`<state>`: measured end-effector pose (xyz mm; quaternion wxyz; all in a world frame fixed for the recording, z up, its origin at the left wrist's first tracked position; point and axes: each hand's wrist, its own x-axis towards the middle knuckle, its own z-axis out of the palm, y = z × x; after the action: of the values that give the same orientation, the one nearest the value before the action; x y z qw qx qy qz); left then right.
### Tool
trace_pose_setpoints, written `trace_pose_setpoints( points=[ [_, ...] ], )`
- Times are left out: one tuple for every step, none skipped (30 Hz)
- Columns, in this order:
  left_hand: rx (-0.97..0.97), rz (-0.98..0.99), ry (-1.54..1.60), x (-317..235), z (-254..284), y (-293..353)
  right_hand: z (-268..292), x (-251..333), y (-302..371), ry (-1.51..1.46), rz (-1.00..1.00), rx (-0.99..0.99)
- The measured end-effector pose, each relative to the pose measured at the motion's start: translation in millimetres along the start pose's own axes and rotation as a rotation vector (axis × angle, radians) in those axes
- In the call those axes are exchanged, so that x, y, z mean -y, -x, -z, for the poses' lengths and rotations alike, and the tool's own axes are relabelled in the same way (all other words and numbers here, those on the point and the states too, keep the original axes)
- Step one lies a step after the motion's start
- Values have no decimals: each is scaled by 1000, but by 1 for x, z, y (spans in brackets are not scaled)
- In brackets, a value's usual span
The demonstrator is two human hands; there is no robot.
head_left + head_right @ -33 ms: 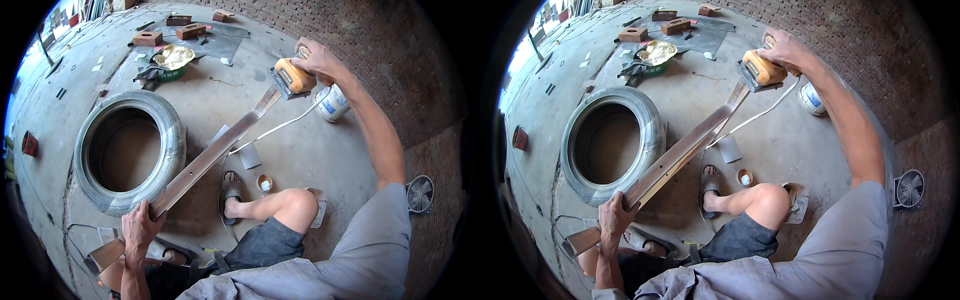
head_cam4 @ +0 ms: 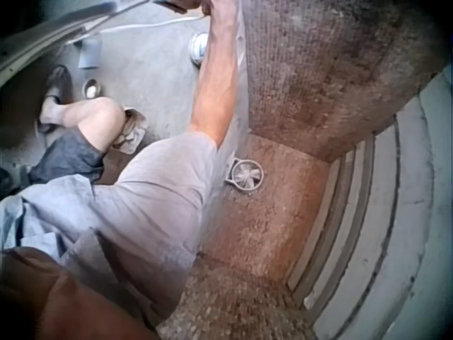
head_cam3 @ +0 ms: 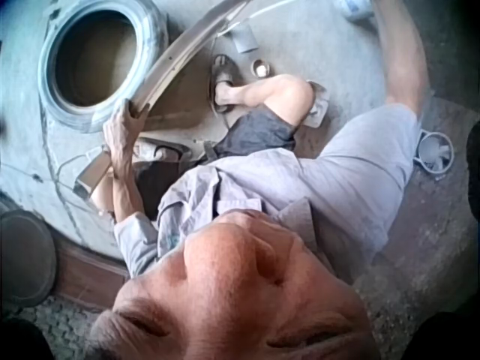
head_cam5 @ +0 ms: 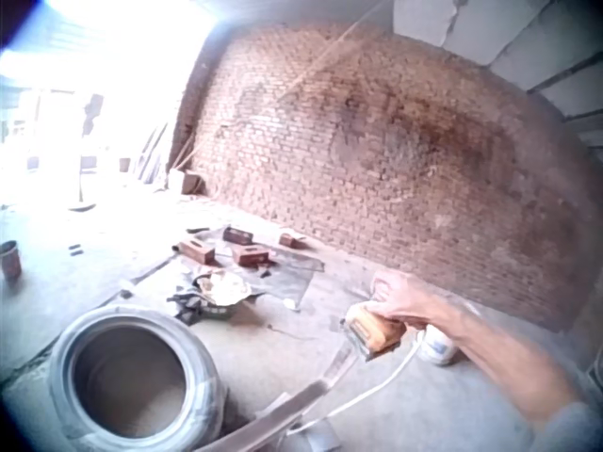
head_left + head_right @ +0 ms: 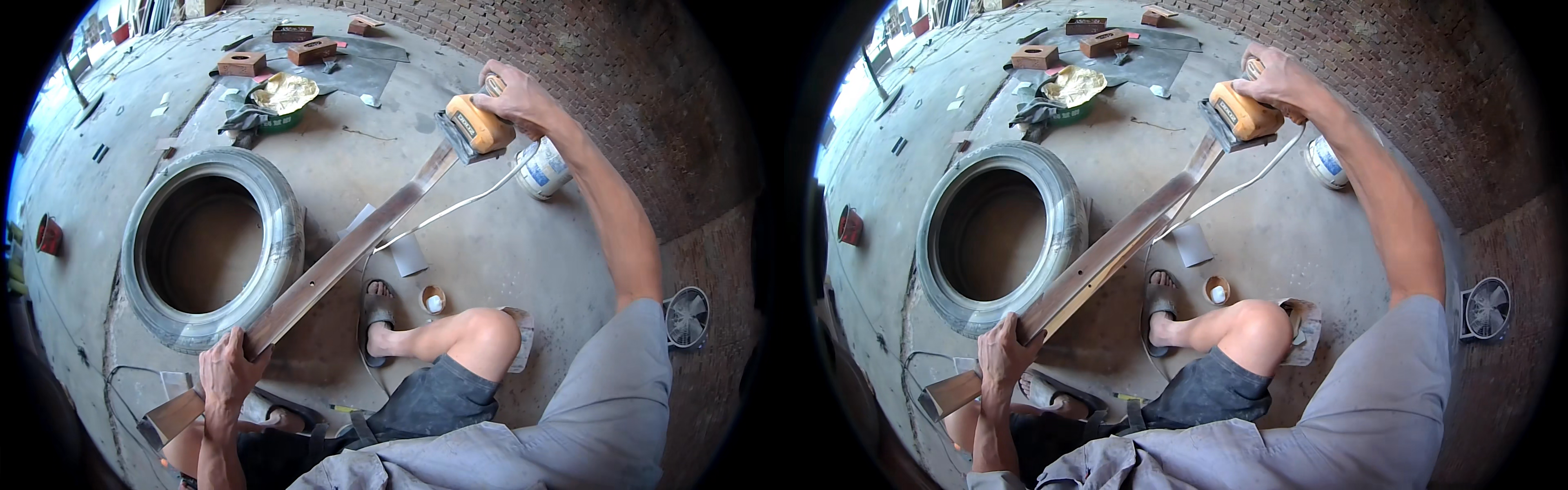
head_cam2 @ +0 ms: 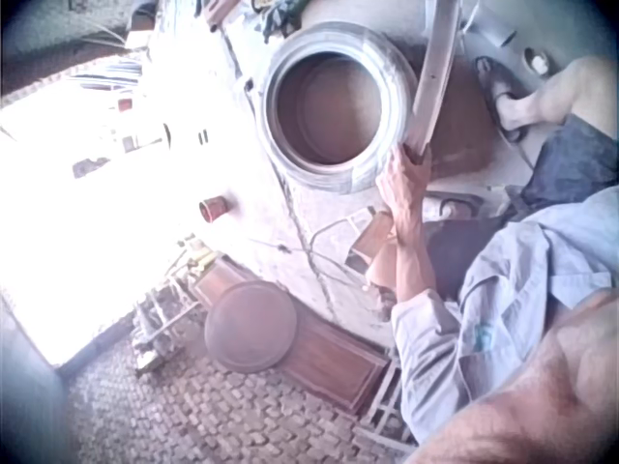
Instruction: The person uses an electric sander to smooth the surface of a wooden frame. They hold the frame with one hand and operate the sander with the other, moving it along the edges and flat surfaces of the wood.
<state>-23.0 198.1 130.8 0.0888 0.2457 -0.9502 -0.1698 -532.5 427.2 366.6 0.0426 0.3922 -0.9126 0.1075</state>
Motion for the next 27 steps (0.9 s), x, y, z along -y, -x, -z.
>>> trace_pose_setpoints(
  points=[
    [-9,-6,1,0,0,-1,5,11,3,-1,-39,23],
    [-5,-3,-3,0,1,-1,2,7,1,10,4,1],
    [-5,-6,4,-1,-1,-2,3,1,-3,33,44,-25],
    [-5,-9,9,-2,-3,-3,4,-4,-7,56,85,-51],
    [-8,-16,12,-2,-4,-4,7,-8,-10,57,37,-31],
    [-10,-18,15,-2,-6,-4,9,-8,-14,58,-8,-8],
    [-11,-21,18,-2,-7,-4,10,-9,-15,58,-53,14],
    [-13,-22,28,-2,-8,-4,12,-9,-13,88,-48,21],
    [-14,-15,31,-2,-7,-3,10,-7,-13,108,-34,30],
    [-15,-7,33,-2,-6,-3,8,-5,-13,128,-21,39],
    [-12,-4,27,-2,-4,-4,7,-3,-13,112,-3,25],
    [-5,-8,26,-1,-3,-5,8,-1,-6,101,8,13],
    [1,-12,25,0,-3,-4,8,-1,-2,90,19,1],
    [8,-8,24,1,-4,-2,7,-4,-1,84,-7,12],
    [9,-9,28,0,-5,-2,10,-10,0,84,-35,17],
    [9,-10,38,-2,-7,-4,17,-19,-1,89,-61,23],
    [2,-23,49,-3,-9,-6,19,-36,-2,123,-4,0],
    [-1,-18,39,-2,-7,-5,14,-31,-4,109,3,1],
    [-4,-17,31,-2,-4,-4,13,-23,2,98,7,1],
    [-3,-7,17,-2,-2,-3,11,-15,5,87,10,1],
    [2,-9,8,-2,-2,-2,7,-9,9,83,34,-43],
    [6,-10,-3,-2,-1,-1,7,-6,8,78,9,-21],
    [9,-9,-5,-2,-1,0,6,-3,5,72,-16,2],
    [8,-14,0,-2,-2,0,9,-3,4,73,-44,19],
    [3,-20,5,-2,-4,-1,8,-12,-3,78,-83,29],
    [-4,-26,6,-1,-5,-1,9,-19,-7,72,-73,35],
    [-10,-30,15,-1,-7,-2,11,-25,-12,72,-61,45]
  ],
)
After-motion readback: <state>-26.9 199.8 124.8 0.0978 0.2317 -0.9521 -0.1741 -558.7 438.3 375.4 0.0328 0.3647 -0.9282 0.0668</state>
